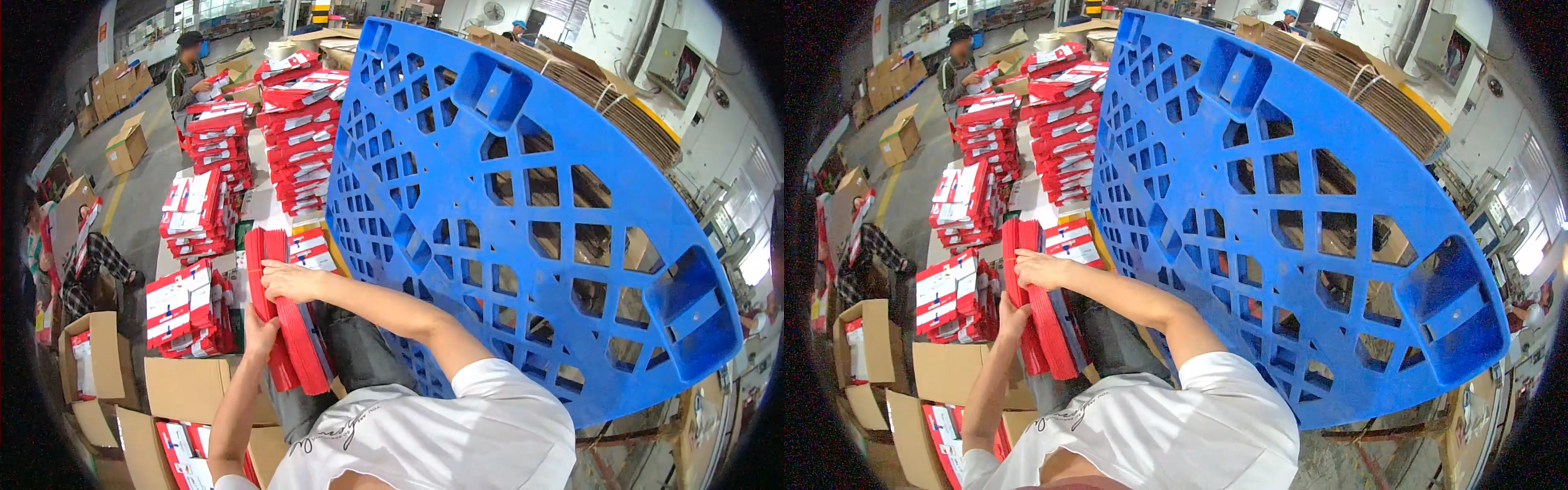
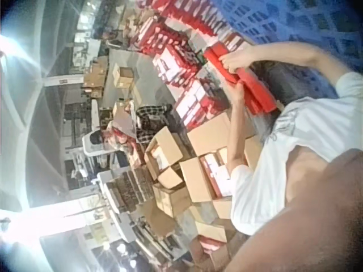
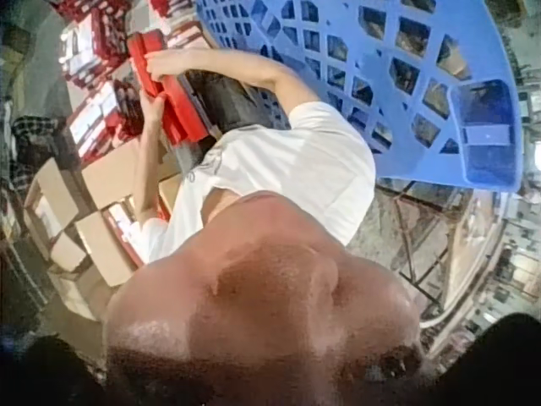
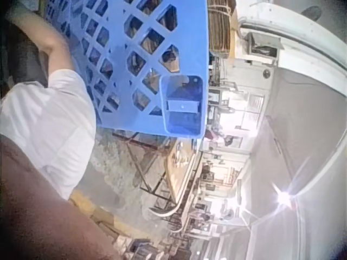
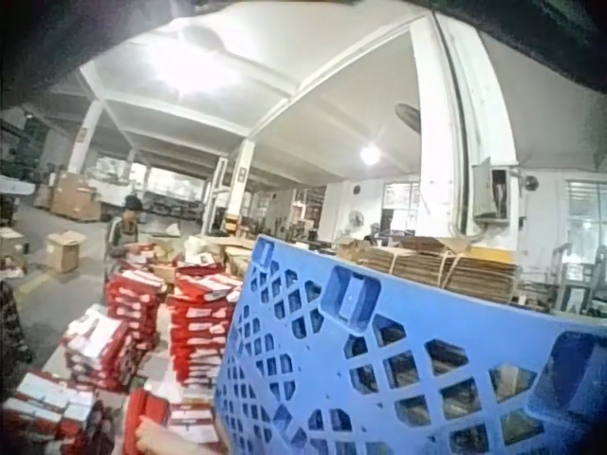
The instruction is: The person sits on the floor and repeatedly picks up stacks of red and white packages, flips them over, and places them into a blue plastic crate. The person handles the packages one by one or in small groups, organizing them into the container.
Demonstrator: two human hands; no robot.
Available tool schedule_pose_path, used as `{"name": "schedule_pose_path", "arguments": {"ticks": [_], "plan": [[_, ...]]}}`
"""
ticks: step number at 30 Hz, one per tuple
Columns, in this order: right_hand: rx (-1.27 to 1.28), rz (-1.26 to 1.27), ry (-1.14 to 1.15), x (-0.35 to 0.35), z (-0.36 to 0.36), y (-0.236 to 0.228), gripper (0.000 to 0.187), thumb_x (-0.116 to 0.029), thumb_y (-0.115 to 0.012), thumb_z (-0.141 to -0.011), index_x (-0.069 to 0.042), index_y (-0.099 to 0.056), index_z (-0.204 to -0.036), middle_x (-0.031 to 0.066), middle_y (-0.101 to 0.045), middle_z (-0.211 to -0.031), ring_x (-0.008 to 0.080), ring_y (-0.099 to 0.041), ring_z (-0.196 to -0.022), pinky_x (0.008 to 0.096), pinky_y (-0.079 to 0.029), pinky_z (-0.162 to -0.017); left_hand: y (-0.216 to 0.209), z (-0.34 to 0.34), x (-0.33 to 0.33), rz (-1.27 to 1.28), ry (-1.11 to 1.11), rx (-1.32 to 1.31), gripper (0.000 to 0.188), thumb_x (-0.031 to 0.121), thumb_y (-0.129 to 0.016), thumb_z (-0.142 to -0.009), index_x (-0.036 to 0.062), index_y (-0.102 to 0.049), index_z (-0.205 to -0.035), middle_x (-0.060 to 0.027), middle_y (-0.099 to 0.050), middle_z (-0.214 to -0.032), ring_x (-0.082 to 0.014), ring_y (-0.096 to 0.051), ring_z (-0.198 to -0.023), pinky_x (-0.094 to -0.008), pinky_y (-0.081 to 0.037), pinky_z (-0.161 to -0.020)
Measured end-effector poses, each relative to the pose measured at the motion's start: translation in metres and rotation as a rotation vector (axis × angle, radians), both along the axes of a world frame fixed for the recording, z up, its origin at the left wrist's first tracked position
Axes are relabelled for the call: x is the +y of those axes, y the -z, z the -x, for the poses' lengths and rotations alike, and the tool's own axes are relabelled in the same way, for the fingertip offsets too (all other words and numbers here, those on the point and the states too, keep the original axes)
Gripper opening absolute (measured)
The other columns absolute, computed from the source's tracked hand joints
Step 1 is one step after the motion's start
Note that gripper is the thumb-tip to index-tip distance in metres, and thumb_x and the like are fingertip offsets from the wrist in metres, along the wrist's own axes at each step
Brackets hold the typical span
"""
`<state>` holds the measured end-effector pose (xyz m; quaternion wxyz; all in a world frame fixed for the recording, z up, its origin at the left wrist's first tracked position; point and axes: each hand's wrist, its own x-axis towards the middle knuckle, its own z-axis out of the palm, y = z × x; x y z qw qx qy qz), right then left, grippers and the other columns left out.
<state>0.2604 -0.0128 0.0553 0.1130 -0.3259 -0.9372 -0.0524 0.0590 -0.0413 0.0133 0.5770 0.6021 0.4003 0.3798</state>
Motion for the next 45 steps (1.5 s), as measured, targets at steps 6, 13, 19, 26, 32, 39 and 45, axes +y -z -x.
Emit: {"name": "schedule_pose_path", "arguments": {"ticks": [6,13,19,26,32,39,45], "plan": [[0.328,0.045,-0.110,0.022,0.004,0.030,0.012,-0.016,-0.073,-0.073,-0.015,-0.061,-0.076,0.0094,-0.056,-0.093,0.0324,-0.057,-0.106,0.0608,-0.027,-0.120,0.075,0.013,0.044,-0.179,0.169,-0.022,0.056,0.002,-0.067,-0.084,-0.0016,-0.043,-0.135,-0.0143,-0.058,-0.127,-0.0204,-0.058,-0.116,-0.0368,-0.049,-0.100],[0.373,-0.013,-0.028,0.056,-0.016,0.080,0.010,-0.025,-0.079,-0.067,-0.023,-0.073,-0.075,0.0204,-0.049,-0.137,0.0493,-0.027,-0.146,0.0669,-0.025,-0.118,0.063,0.013,0.047,0.088,0.288,-0.052,0.047,-0.001,-0.063,-0.092,-0.0034,-0.042,-0.133,-0.0170,-0.053,-0.135,-0.0242,-0.056,-0.119,-0.0380,-0.049,-0.102],[0.266,-0.038,0.149,0.063,-0.006,0.078,0.019,-0.016,-0.082,-0.062,-0.026,-0.076,-0.077,0.0165,-0.041,-0.151,0.0465,-0.015,-0.153,0.0800,-0.017,-0.115,0.085,0.020,0.078,0.096,0.240,-0.032,0.046,-0.002,-0.062,-0.093,-0.0061,-0.041,-0.133,-0.0195,-0.056,-0.130,-0.0264,-0.059,-0.112,-0.0397,-0.053,-0.098],[0.536,-0.065,0.147,0.048,-0.030,0.105,0.010,-0.032,-0.078,-0.072,-0.025,-0.074,-0.078,0.0173,-0.040,-0.152,0.0482,-0.018,-0.152,0.0727,-0.026,-0.113,0.097,-0.006,0.058,-0.014,0.270,-0.080,0.055,0.011,-0.070,-0.096,-0.0043,-0.042,-0.142,-0.0144,-0.059,-0.131,-0.0256,-0.063,-0.110,-0.0393,-0.055,-0.093],[1.451,0.185,0.808,-0.005,0.010,0.101,0.020,-0.011,-0.060,-0.099,-0.002,-0.063,-0.117,0.0108,-0.063,-0.106,0.0229,-0.063,-0.095,0.0389,-0.053,-0.088,-0.008,0.011,0.002,-0.827,0.134,0.401,0.059,0.015,-0.065,-0.095,0.0037,-0.048,-0.150,-0.0231,-0.040,-0.158,-0.0395,-0.030,-0.151,-0.0521,-0.019,-0.125],[1.557,0.531,0.793,-0.039,-0.004,0.135,0.024,-0.024,-0.063,-0.102,-0.001,-0.068,-0.108,0.0056,-0.067,-0.108,0.0173,-0.061,-0.105,0.0324,-0.048,-0.097,-0.015,0.013,0.010,-1.000,0.560,0.634,0.047,0.033,-0.058,-0.099,0.0112,-0.061,-0.140,-0.0155,-0.048,-0.155,-0.0365,-0.038,-0.148,-0.0560,-0.025,-0.121],[1.435,0.606,0.705,-0.047,-0.007,0.102,0.032,-0.030,-0.054,-0.110,-0.001,-0.064,-0.118,0.0028,-0.066,-0.108,0.0124,-0.058,-0.103,0.0298,-0.046,-0.094,-0.011,0.007,0.022,-1.103,0.598,0.692,0.052,0.046,-0.056,-0.100,0.0223,-0.059,-0.146,-0.0118,-0.052,-0.142,-0.0333,-0.045,-0.136,-0.0550,-0.031,-0.113]]}}
